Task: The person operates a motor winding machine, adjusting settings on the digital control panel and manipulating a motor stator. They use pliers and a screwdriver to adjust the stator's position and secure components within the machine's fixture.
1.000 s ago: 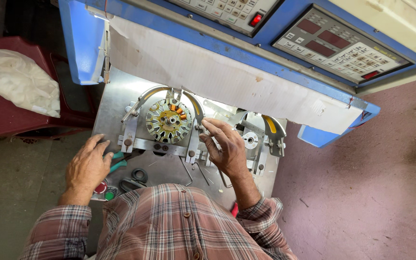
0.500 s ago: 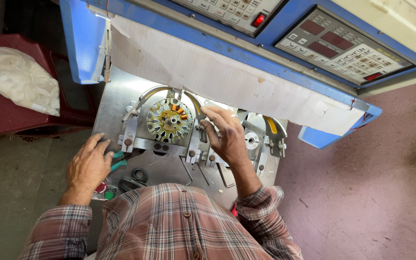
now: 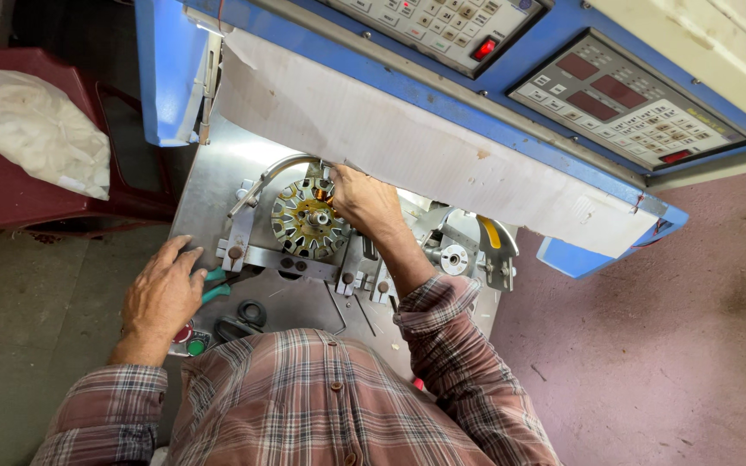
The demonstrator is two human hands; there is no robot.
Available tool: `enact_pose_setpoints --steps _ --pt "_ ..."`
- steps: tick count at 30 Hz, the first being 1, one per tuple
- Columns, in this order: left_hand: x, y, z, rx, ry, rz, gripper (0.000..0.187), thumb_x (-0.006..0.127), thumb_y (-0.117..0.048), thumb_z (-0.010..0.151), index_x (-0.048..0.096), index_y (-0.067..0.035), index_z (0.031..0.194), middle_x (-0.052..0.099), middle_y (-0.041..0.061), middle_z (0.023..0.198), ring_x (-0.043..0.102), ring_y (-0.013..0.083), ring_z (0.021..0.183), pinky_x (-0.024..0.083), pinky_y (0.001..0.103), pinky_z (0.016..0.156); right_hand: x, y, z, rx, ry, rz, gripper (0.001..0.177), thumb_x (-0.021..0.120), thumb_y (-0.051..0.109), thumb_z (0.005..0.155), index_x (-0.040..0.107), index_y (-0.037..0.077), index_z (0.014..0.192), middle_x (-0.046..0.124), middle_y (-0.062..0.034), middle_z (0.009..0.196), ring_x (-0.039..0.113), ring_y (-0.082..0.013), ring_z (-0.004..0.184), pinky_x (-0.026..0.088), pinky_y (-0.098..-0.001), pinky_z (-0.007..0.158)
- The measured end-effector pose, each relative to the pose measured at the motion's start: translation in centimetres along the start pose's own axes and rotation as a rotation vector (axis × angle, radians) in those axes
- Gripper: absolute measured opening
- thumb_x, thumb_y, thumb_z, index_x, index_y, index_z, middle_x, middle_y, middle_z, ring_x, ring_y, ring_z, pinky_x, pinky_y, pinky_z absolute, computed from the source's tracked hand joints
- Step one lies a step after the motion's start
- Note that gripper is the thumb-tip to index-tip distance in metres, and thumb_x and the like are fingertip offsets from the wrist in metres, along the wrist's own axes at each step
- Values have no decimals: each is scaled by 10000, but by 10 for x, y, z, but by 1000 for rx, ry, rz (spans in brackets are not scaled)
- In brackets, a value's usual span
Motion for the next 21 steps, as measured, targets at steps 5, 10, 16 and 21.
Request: enact_pose_setpoints --steps 5,10,16,21 --pt "4 3 -1 -6 7 6 410 679 -305 917 674 -190 1310 471 -27 1558 528 246 1357 482 440 1081 4 -11 -9 301 333 59 376 444 310 1013 666 270 1314 749 -182 895 713 -347 807 545 -441 763" --pt "3 2 0 -8 3 9 403 681 -302 919 678 -189 1306 477 -28 1555 529 243 1364 489 441 1083 -18 5 -18 117 239 150 254 539 235 981 767 247 1092 778 -44 1023 741 -247 868 560 -383 747" --pt "-1 -3 0 -3 -7 20 400 687 -298 917 682 -179 1298 488 -21 1546 550 250 1339 503 440 1066 -24 -4 -29 240 249 324 263 542 205 984 723 252 1170 728 -52 1166 733 -251 955 578 -380 815" --pt "-1 -3 -1 -9 -5 14 394 692 -288 915 686 -184 1294 496 -29 1544 558 248 1330 505 441 1059 -37 12 -14 48 92 357 345 539 242 987 664 189 1304 777 -13 1120 721 -219 928 544 -364 829"
Point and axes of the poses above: each hand's wrist, its own z-axis towards the middle knuckle, its own x-axis out of the palm, y = z × x, the point moved 10 cm from there along z, towards the middle knuckle
